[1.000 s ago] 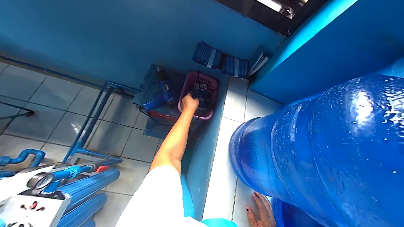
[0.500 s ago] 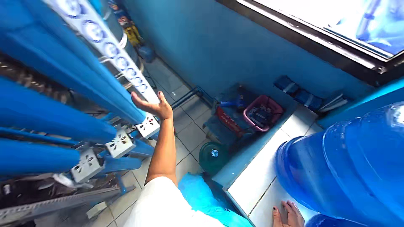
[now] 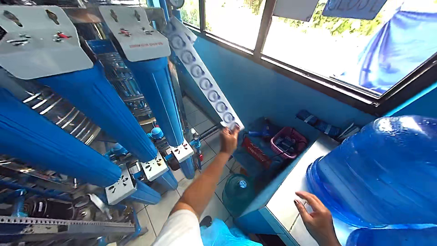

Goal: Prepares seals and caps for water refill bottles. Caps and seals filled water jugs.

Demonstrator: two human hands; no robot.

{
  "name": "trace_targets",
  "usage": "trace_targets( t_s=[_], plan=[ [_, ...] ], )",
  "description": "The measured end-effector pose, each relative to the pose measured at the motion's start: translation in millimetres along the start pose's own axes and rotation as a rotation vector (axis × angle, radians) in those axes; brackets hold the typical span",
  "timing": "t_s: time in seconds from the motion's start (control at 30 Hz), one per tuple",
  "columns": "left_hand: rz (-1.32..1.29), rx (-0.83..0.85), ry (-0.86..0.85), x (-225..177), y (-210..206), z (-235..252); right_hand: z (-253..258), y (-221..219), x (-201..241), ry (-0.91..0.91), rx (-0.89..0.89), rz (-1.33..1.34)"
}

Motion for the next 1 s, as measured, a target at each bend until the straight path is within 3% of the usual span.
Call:
trace_targets(
  t_s=[0.1,0.2,0.3,0.33,0.37,0.43,0.53,0.63,0.73,0.83,0.9,1.0],
  plan=[
    [-0.359,0.183,0.098,-8.8,-12.0,-67.8,85.9,-20.9,67.4,0.205,0.007,0.081],
    [-0.38,0.55,0.045,-8.8,9.1,-120.8,183.7,-53.0,151.6,0.322,0.025,0.164],
    [0.127,1.36,-0.205,-5.7,59.5,-128.5,270.5,-101.7,220.9,0.263,0.105,0.315],
    [0.354,1.605,-0.212,-8.4,77.6,-120.8,295.9,-118.3,240.9,0.207,0.144,0.382],
    [0.525,1.784,-0.209,-12.9,94.8,-108.7,318.1,-133.4,259.6,0.143,0.191,0.464],
    [0.658,1.901,-0.214,-26.1,125.2,-74.8,353.8,-160.4,289.7,0.042,0.271,0.623],
    [0.792,1.755,-0.323,-68.7,167.2,-16.6,390.3,-190.5,321.8,-0.042,0.312,0.786],
    [0.683,1.546,-0.439,-116.9,199.9,25.3,408.3,-210.9,344.8,-0.083,0.28,0.878],
    [0.525,1.113,-0.745,-163.7,220.0,70.3,417.3,-223.3,353.5,-0.05,0.181,0.852],
    [0.543,0.63,-1.053,-198.3,228.2,135.0,423.5,-220.3,356.1,0.009,0.07,0.832],
    [0.608,0.448,-1.102,-219.4,230.2,181.6,427.1,-213.3,355.5,0.028,0.043,0.82],
    [0.788,0.36,-1.015,-238.3,224.5,247.4,434.6,-208.1,351.6,0.033,0.047,0.744]
  ],
)
Point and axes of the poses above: each hand's wrist, its own z-axis towards the middle knuckle, its own y-axis out of the back of the hand, x = y × z, the point moved 2 cm from there along z, towards the middle knuckle, and after that the axes turned 5 degrees about -x, right-handed, at the moved point
